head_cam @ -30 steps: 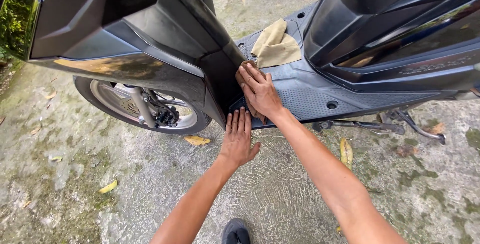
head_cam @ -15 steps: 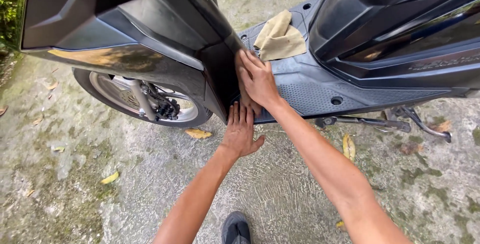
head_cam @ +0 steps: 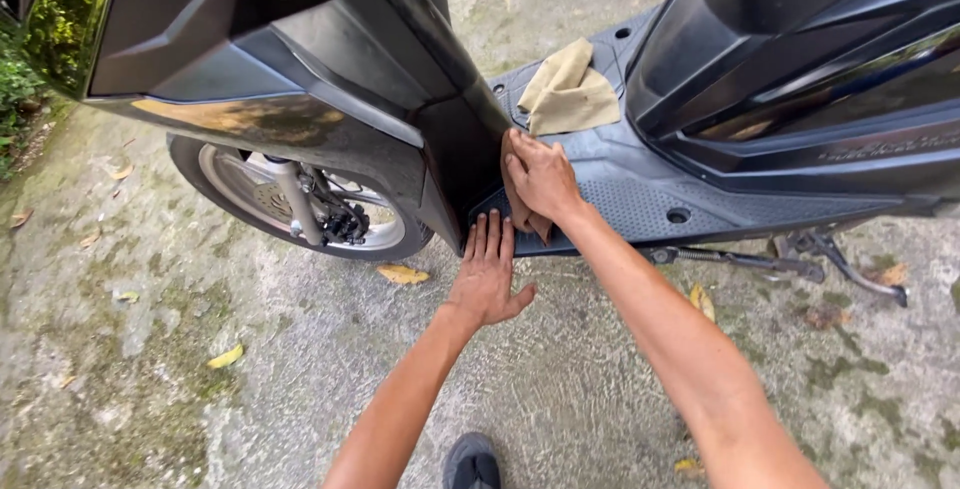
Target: The person wipes the side panel of a black scooter with a brown cloth. They use their left hand to stabilize the scooter while wiping the surface with their right hand.
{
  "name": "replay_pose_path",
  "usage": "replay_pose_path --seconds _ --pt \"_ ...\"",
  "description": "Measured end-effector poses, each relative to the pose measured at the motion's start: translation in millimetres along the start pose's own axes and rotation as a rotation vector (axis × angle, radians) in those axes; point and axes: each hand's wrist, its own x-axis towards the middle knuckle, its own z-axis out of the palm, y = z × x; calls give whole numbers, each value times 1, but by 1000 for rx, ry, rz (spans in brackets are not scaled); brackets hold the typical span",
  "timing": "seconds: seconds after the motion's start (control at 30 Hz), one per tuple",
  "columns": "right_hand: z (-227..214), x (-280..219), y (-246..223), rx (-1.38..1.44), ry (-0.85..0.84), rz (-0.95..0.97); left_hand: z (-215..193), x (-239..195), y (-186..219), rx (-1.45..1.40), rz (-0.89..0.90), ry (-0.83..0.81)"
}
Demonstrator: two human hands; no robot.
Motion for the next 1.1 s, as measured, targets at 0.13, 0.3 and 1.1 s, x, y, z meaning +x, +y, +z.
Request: replay_pose_path --seconds 0.13,0.3,1.1 --pt "-41 27 -82 98 205 -159 1 2 3 -4 -13 -15" --pt "-38 23 -60 12 231 -271 -1 2 -1 -86 -10 10" --pt "-77 -53 -61 -311 -105 -479 4 -8 6 -552 -116 202"
